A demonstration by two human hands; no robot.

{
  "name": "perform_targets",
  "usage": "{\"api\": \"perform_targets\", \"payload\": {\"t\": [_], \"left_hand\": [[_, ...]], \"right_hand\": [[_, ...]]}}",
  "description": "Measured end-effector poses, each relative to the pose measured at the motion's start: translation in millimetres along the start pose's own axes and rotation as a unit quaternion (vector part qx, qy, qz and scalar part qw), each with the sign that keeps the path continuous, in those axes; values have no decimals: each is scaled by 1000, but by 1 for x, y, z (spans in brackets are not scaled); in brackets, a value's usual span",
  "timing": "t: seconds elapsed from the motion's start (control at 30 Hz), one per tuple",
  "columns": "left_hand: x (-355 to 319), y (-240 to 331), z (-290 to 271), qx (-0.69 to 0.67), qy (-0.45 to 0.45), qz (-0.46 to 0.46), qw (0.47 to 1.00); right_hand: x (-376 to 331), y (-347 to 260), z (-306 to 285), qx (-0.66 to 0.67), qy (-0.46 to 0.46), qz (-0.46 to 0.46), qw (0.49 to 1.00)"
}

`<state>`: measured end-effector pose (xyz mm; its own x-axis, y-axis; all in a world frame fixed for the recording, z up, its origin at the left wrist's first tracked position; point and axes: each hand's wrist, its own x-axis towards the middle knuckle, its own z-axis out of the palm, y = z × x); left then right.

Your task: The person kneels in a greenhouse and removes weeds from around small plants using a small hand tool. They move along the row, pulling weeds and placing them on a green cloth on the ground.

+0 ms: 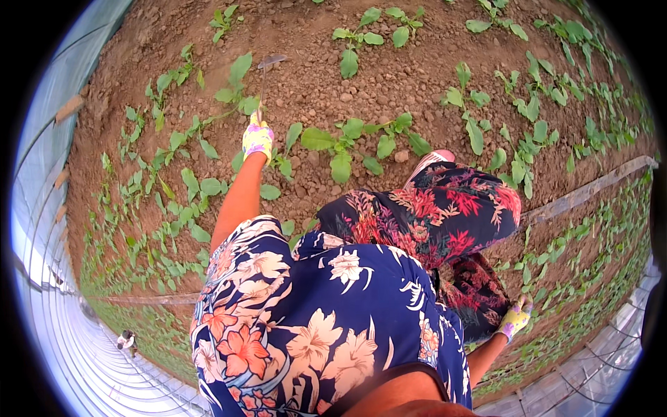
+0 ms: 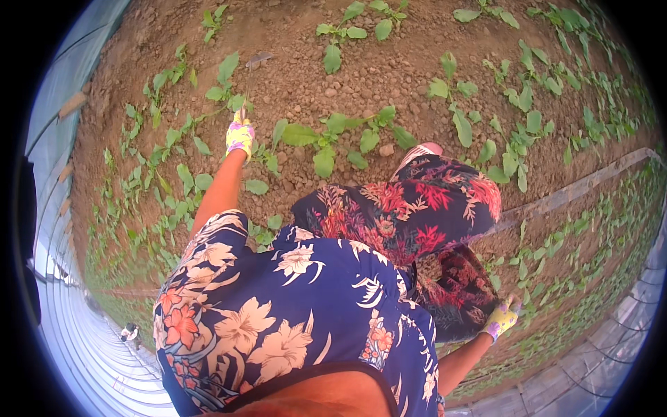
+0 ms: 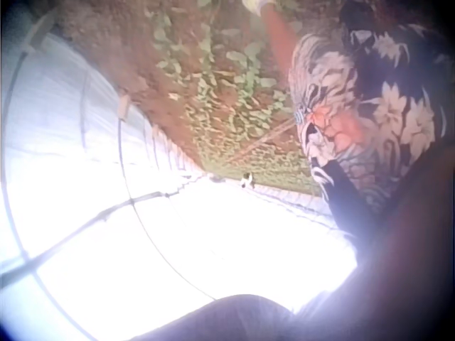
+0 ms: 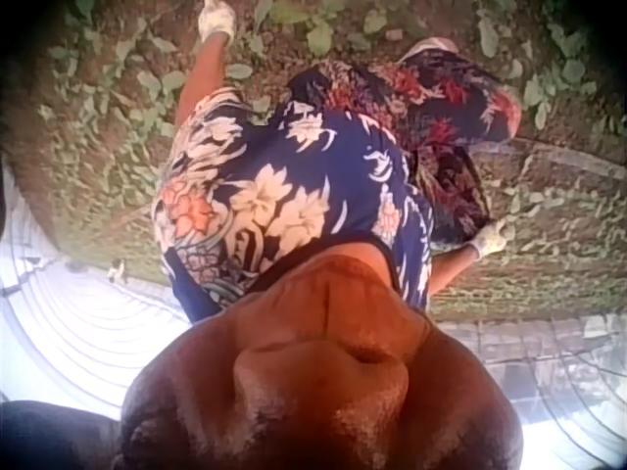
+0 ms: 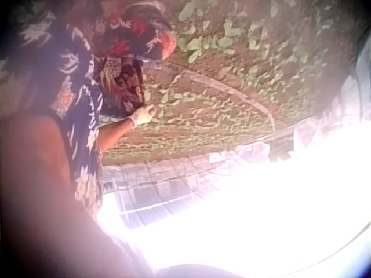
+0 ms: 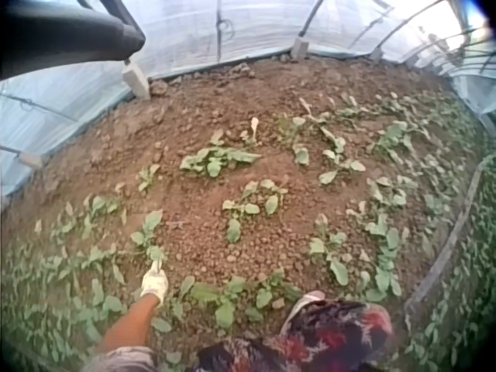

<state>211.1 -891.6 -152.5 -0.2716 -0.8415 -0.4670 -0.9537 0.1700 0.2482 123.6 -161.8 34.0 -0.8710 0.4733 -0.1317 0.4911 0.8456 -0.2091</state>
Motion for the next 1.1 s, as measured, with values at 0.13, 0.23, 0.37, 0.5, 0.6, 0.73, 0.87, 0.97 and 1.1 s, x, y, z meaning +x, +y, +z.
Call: {"api": "perform_targets", "payload": {"t": [0.13, 0.23, 0.37, 0.5, 0.6, 0.73, 0.87, 0.97, 1.1], "left_hand": [[25, 29, -4, -45, 78, 33, 995], [47, 65, -4, -73, 81, -46, 993], [119, 47, 1, 11, 1, -19, 1000], [59, 51, 0, -17, 135, 94, 986], [-36, 20, -11, 62, 29, -8, 998], [-12, 36, 12, 18, 29, 59, 998], [-34, 96, 24, -140, 0, 115, 983], [-46, 39, -31, -415, -115, 134, 893], [-197, 148, -39, -259, -102, 93, 956]], "right_hand": [[9, 15, 4, -1, 0, -19, 1000], [15, 1, 21, -7, -38, 35, 999], [17, -8, 47, -5, -5, -12, 1000], [9, -9, 20, -18, 9, -7, 1000], [-4, -13, -23, 19, -6, 5, 1000], [-1, -11, -11, 36, -2, 63, 997], [30, -10, -26, 55, 106, 2, 993], [25, -7, -52, 81, 103, -18, 991], [45, 44, -132, 64, 18, -1, 998]]}}
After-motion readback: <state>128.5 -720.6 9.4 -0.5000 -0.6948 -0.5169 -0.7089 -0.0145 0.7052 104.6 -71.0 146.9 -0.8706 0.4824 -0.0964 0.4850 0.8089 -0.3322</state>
